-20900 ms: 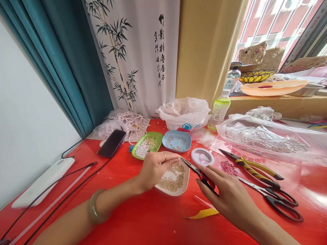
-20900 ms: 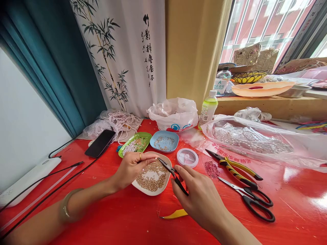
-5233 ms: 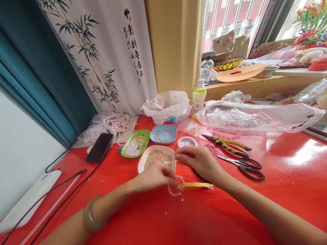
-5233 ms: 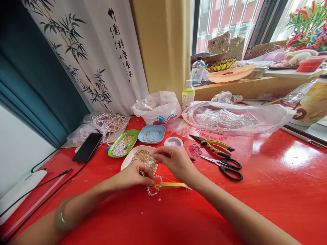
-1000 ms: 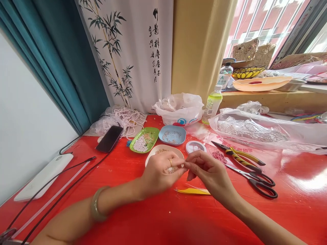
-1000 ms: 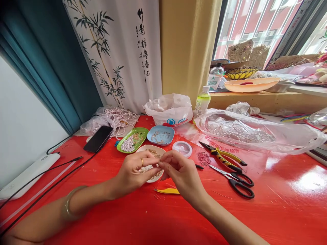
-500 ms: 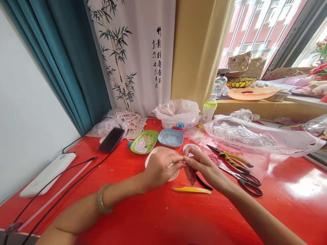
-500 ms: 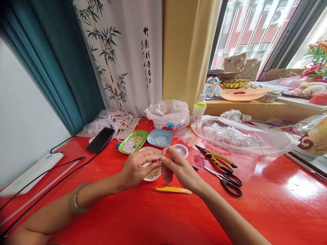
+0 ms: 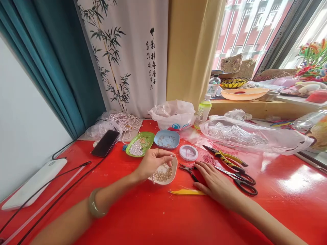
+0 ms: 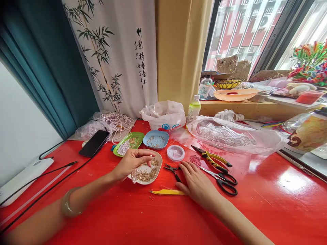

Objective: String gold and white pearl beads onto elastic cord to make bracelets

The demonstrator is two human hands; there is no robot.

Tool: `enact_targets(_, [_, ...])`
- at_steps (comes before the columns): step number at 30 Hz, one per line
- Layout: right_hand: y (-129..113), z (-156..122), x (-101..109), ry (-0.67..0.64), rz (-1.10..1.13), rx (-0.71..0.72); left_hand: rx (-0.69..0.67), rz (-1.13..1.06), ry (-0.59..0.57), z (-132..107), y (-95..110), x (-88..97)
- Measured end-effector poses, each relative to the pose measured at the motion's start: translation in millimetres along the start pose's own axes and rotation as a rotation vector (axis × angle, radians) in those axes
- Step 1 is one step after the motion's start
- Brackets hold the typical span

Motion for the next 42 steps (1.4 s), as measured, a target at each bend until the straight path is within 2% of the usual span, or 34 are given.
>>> enact_targets(4, [-3, 3, -1, 0.092, -0.147, 0.020, -0.057, 0.011, -0.038, -6, 2, -3.5])
enact_targets(7, [4, 7, 7, 0.156, -0.068, -0.037, -0.025, 0.021, -0.073, -15, 0, -5.7])
enact_targets(10, [15, 10, 20, 0.190, 0.237, -0.176, 0.017, 0.028, -0.056, -25, -4, -3.8])
enact_targets(12, [13, 13, 25, 0.124, 0.551, -0.254, 0.016, 0.013, -0.039, -29, -6, -2.0])
enact_targets(14, [-4, 18, 27, -0.011, 0.911, -0.251, 0.003, -0.005, -0.019, -32, -7, 0.5])
enact_targets(16, [-26, 23, 33, -0.098, 1.151, -0.196, -0.009, -0.009, 0.023, -34, -6, 4.9])
enact_targets(20, [-61, 33, 39, -0.216, 1.383, -0.094, -0.010, 0.000, 0.138, -39, -5, 15.9])
enact_targets(22, [-69, 35, 37, -0.262, 1.396, -0.065, -0.007, 0.003, 0.190, -43, -6, 20.5])
enact_targets(25, [-71, 36, 35, -0.240, 1.334, -0.039, -0.009, 0.003, 0.247, -49, -7, 24.6])
enact_targets(29, [-70, 32, 37, -0.235, 1.237, -0.051, -0.045, 0.071, 0.238, -52, -5, 23.3])
enact_targets(35, [-69, 29, 35, -0.238, 1.204, -0.054, -0.132, 0.264, 0.253, -52, 2, 23.6])
enact_targets(42, [-65, 28, 24, -0.209, 1.202, -0.034, -0.124, 0.267, 0.257, -53, -1, 23.0])
Point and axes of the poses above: each hand's wrist, its own z-axis towards the middle knuckle, its own x-axis out of the back of the hand, y = z × x, the point moved 7 cm from there along z, towards the middle knuckle, and after that the axes turned 8 degrees about -y, right-handed, at the moved point
